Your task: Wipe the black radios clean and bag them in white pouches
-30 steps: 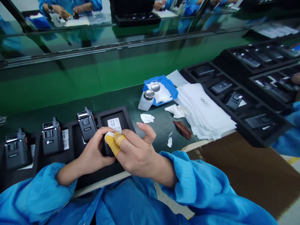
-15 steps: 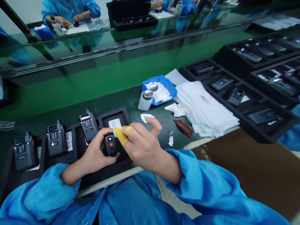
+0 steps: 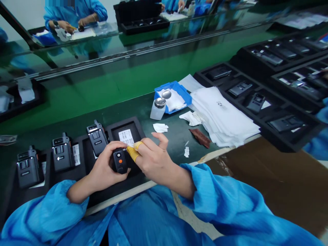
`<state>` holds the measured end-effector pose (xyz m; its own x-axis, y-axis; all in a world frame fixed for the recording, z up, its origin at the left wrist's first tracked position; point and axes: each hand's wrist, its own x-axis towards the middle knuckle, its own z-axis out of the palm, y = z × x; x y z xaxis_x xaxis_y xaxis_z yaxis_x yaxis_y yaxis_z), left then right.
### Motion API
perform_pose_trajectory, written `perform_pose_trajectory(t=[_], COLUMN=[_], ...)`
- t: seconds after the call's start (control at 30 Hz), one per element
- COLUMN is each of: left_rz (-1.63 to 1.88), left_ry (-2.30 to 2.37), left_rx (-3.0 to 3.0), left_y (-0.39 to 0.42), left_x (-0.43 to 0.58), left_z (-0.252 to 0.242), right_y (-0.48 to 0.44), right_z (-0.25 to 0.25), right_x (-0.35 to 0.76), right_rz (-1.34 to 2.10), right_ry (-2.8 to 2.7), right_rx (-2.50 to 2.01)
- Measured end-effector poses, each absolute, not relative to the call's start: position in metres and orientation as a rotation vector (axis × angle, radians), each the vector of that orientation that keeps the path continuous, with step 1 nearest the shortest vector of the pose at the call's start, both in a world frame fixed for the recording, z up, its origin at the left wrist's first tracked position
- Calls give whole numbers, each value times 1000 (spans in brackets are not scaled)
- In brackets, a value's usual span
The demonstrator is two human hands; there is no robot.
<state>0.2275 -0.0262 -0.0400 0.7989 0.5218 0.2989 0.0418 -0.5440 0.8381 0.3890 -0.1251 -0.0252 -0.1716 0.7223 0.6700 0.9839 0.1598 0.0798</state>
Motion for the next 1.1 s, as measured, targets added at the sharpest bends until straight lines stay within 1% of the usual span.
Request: perform_pose_trajectory(t=[0.43,0.53,0.6,0.63,0.73,0.8,0.97,1.1], left_rz=[632,573,540,526,458,388,228,224], left_ry=[453,602,770,851,1016,1088,1232,1205], left_rx=[2074,2094,2116,2130,2225,2318,2476,2692], left_y=[-27,-22,-13,-7,12,22,25,16], left_x=[228,233,242,249,273,289,302,277], left_z=[-37,-29,-21,-18,-12,-14,-19,-16], right_y=[-129,-120,-108,-101,-79,-68,-60,-74], right_z=[-26,-17,-11,-10,-10,-16,-29,-30], right_x=[396,423,450,464,497,507,507,511], right_rz=[-668,-853,-985,-999,-892,-810,-796,-830], right_ry=[-1956,-1807,-1670,-1630,-1579,-1595,-1640,-1580], right_rx=[-1702,-1755,-1853,-1917,-2111,-2163,-2098,-1968])
